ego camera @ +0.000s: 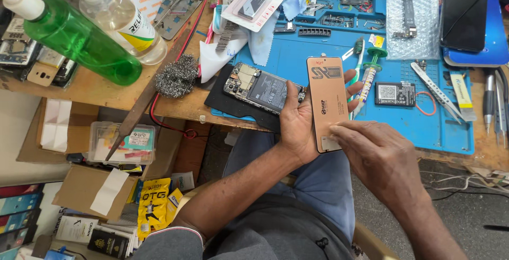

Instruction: The person removes the back cover of a smartphone, revealing the internal components. They then use a metal tool to pry and separate the screen from the phone's frame, followed by brushing the screen surface with a toothbrush.

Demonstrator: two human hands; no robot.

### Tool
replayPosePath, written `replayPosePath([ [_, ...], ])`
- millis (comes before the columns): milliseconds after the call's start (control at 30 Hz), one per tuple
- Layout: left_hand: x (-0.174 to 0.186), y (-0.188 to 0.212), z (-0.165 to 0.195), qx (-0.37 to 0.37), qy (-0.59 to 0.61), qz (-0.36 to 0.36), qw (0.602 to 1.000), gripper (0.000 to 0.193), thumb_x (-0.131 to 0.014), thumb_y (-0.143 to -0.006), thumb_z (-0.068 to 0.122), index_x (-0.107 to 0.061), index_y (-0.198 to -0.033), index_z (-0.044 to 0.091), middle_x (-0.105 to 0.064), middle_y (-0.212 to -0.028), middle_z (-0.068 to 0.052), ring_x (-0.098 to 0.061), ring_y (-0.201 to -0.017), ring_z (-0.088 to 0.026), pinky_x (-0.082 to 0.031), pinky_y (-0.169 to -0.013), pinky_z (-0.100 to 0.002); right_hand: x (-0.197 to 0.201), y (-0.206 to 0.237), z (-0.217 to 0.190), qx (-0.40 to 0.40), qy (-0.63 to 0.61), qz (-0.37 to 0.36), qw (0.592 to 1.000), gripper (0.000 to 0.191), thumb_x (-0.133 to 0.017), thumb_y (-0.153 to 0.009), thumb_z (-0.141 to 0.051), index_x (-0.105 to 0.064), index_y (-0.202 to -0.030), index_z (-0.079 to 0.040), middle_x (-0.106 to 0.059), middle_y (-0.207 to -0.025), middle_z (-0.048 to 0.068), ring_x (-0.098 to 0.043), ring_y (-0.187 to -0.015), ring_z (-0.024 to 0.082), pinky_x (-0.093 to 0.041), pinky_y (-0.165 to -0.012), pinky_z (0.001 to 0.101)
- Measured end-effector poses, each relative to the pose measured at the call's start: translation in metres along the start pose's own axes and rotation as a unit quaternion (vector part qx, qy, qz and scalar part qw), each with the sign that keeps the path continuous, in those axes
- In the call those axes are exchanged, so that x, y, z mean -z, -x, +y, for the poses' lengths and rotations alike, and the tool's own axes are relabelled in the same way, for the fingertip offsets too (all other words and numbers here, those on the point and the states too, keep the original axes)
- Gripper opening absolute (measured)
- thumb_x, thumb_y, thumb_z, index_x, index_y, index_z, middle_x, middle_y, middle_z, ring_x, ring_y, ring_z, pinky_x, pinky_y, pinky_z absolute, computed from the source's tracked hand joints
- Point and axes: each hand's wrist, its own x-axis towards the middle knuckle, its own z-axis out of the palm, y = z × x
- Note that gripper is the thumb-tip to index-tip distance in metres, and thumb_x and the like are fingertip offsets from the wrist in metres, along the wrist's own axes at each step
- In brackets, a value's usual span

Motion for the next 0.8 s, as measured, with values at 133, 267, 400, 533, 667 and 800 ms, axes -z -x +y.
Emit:
replayPosePath([
  [133,-0.01,0.002,0.002,0.001,-0.063,0.036,0.997,0.099,-0.014,-0.1,0.083,-0.02,-0.169,0.012,-0.032,-0.167,-0.016,-0.038,-0.149,-0.031,-0.036,-0.124,-0.044,-0.005,-0.007,-0.004,0.03,0.002,-0.002,1.0,0.028,-0.077,-0.082,-0.01,-0.077,-0.109,-0.012,-0.075,-0.104,0.005,-0.072,-0.092,0.026,-0.057,-0.079,0.0395],
  [267,-0.018,0.003,0.005,-0.002,-0.076,0.04,0.996,0.1,-0.013,-0.1,0.083,-0.02,-0.169,0.012,-0.033,-0.166,-0.016,-0.037,-0.15,-0.032,-0.035,-0.124,-0.043,-0.005,-0.015,-0.009,0.046,0.006,-0.009,0.999,0.027,-0.077,-0.08,-0.009,-0.077,-0.106,-0.014,-0.074,-0.1,0.005,-0.071,-0.09,0.025,-0.057,-0.078,0.0395],
  [400,-0.02,0.003,0.007,0.002,-0.088,0.048,0.995,0.1,-0.012,-0.098,0.083,-0.021,-0.169,0.012,-0.034,-0.164,-0.017,-0.038,-0.149,-0.032,-0.035,-0.123,-0.042,-0.001,-0.021,-0.013,0.06,0.024,-0.027,0.998,0.026,-0.076,-0.078,-0.007,-0.077,-0.103,-0.012,-0.074,-0.098,0.005,-0.071,-0.086,0.025,-0.057,-0.075,0.0395],
  [533,-0.017,0.003,0.007,0.005,-0.082,0.05,0.995,0.103,-0.011,-0.098,0.085,-0.021,-0.169,0.011,-0.035,-0.164,-0.017,-0.039,-0.148,-0.031,-0.036,-0.122,-0.041,0.001,-0.024,-0.014,0.064,0.027,-0.048,0.996,0.028,-0.075,-0.077,-0.004,-0.077,-0.103,-0.013,-0.075,-0.098,0.004,-0.072,-0.085,0.025,-0.057,-0.072,0.0386],
  [667,-0.014,0.003,0.007,0.006,-0.08,0.056,0.995,0.105,-0.011,-0.098,0.086,-0.022,-0.168,0.009,-0.036,-0.164,-0.017,-0.039,-0.148,-0.03,-0.038,-0.121,-0.041,0.0,-0.025,-0.013,0.067,0.038,-0.055,0.996,0.028,-0.075,-0.078,-0.003,-0.077,-0.104,-0.012,-0.075,-0.098,0.005,-0.072,-0.086,0.026,-0.057,-0.073,0.039],
  [800,-0.014,0.0,0.007,0.003,-0.087,0.068,0.994,0.105,-0.011,-0.097,0.086,-0.024,-0.168,0.009,-0.038,-0.162,-0.018,-0.042,-0.146,-0.03,-0.039,-0.119,-0.041,-0.003,-0.024,-0.013,0.08,0.054,-0.053,0.994,0.033,-0.074,-0.075,-0.002,-0.076,-0.107,-0.011,-0.074,-0.101,0.006,-0.072,-0.088,0.027,-0.057,-0.074,0.0394],
])
